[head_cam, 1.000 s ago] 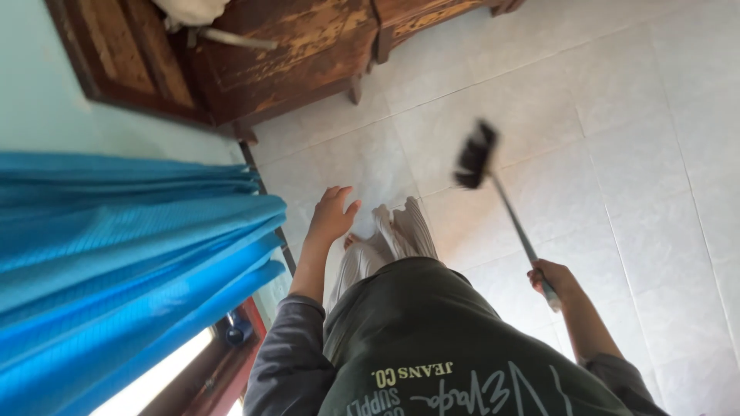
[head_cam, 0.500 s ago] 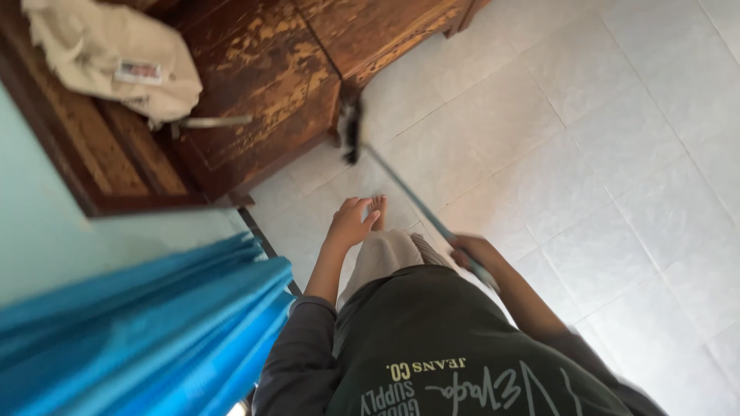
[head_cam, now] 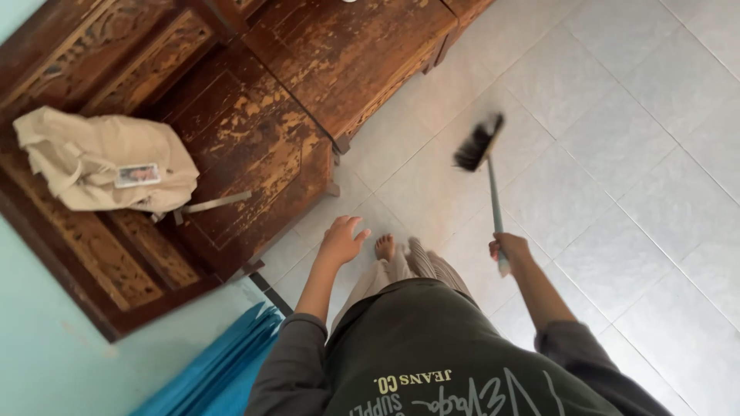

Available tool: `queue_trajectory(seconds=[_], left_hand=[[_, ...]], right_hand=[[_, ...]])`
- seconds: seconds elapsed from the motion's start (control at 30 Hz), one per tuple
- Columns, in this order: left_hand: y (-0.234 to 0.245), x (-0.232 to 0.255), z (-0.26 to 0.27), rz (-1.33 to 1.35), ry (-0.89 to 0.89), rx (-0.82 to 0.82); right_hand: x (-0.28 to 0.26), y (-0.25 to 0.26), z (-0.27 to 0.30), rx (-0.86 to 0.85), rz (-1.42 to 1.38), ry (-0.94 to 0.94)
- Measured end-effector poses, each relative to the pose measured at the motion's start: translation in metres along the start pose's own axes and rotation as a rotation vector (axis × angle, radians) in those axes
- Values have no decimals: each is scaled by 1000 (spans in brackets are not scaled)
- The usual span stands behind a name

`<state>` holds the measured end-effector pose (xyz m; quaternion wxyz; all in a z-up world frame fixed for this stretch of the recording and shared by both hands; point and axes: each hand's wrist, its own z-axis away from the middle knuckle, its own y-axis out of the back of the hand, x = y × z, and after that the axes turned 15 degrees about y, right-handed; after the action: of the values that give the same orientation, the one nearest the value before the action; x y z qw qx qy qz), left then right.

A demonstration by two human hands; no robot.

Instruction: Sweep the floors of a home using a broom, moving through various rooms including the kitchen and bedroom.

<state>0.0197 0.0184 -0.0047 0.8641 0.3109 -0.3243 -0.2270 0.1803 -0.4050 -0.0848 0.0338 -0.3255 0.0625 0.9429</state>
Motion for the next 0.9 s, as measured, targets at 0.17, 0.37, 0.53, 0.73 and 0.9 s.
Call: queue_trajectory(seconds=[0.17,0.37,0.53,0.73,0.9], left_hand=[[-2,6,-31,-24,-30,-17],[-7,46,-57,-42,-48,-85],[0,79,-74,-61,-66,-62],[6,111,-97,-92,-42,-122],[5,142,-115,-95,-82,-101]], right_hand=[[-20,-5,90,-143,-27,29],[-16,-60,25,-449,-215,-209],[-28,-118,-60,-542,-117,-179],[-33,-20,-117,-388,-379,-413],[-72,27,-61,-34,-120,-15]])
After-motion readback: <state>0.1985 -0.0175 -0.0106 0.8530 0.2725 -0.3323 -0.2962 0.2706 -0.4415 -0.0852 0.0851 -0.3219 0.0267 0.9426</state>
